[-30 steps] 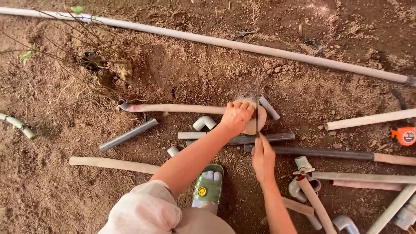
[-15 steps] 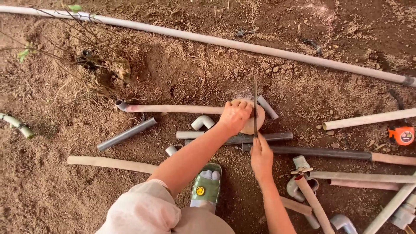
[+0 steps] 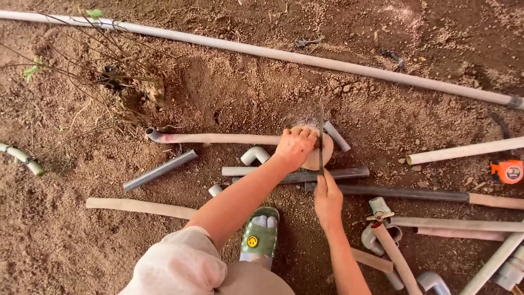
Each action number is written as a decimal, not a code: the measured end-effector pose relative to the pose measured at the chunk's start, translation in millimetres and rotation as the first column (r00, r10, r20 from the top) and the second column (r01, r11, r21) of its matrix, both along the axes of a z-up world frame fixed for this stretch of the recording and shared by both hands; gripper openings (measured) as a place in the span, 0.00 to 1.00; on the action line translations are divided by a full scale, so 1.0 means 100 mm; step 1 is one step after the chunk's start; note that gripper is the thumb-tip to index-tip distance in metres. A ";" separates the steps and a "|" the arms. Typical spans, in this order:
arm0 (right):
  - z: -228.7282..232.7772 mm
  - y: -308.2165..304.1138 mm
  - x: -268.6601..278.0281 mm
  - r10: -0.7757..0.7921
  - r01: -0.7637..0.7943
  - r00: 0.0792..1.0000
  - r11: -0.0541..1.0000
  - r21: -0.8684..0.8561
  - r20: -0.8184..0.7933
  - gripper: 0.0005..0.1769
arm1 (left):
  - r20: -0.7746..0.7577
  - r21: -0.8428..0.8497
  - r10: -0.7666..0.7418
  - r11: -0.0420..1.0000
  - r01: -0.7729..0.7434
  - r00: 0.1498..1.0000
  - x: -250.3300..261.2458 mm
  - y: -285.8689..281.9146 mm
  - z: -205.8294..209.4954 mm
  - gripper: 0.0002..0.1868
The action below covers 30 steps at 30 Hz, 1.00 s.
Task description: The person sits on the ground and uses a hand saw to cut a round, light-colored object, likely a coconut, resting on a pipe. The person then picks up a short black pipe segment and saws it into smaller pieces, handling the cut sections with their hands.
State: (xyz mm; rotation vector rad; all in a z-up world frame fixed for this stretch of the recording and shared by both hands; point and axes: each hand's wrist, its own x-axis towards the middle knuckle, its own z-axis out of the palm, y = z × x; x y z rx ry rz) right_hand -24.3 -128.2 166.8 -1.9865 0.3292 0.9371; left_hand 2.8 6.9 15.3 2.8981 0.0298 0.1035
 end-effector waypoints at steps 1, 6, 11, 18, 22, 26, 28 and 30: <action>-0.01 -0.09 -0.07 -0.002 0.002 1.000 1.000 0.001 -0.003 0.23 | -0.003 0.001 -0.002 1.000 0.002 1.000 0.00 0.02 0.02 0.16; -0.09 -0.21 0.00 -0.035 0.033 0.999 0.998 -0.060 -0.036 0.21 | 0.028 0.015 0.014 1.000 -0.014 1.000 0.04 0.01 0.04 0.16; 0.04 0.23 0.34 0.039 -0.035 0.997 0.998 -0.058 0.065 0.22 | -0.015 0.001 0.008 1.000 -0.008 1.000 0.03 0.03 0.18 0.14; -0.06 -0.27 -0.18 0.003 -0.004 1.000 0.993 -0.120 -0.007 0.21 | -0.021 -0.024 0.012 1.000 -0.013 1.000 0.03 0.01 -0.02 0.14; 0.00 -0.02 0.16 0.016 -0.018 1.000 0.989 -0.150 -0.013 0.21 | -0.041 -0.027 0.001 1.000 -0.002 0.999 0.04 0.04 0.09 0.14; -0.01 0.20 0.40 0.091 -0.088 0.996 0.988 -0.126 0.018 0.23 | 0.001 0.014 0.017 1.000 -0.017 1.000 0.03 0.02 0.01 0.13; 0.19 0.23 0.34 0.106 -0.106 0.994 0.990 -0.094 -0.008 0.25 | 0.051 0.023 0.028 0.999 -0.029 0.998 0.03 0.02 -0.01 0.13; 0.38 0.20 0.19 0.088 -0.093 0.995 0.990 -0.106 -0.055 0.24 | 0.051 0.004 0.038 0.999 -0.038 0.998 0.03 0.01 0.03 0.11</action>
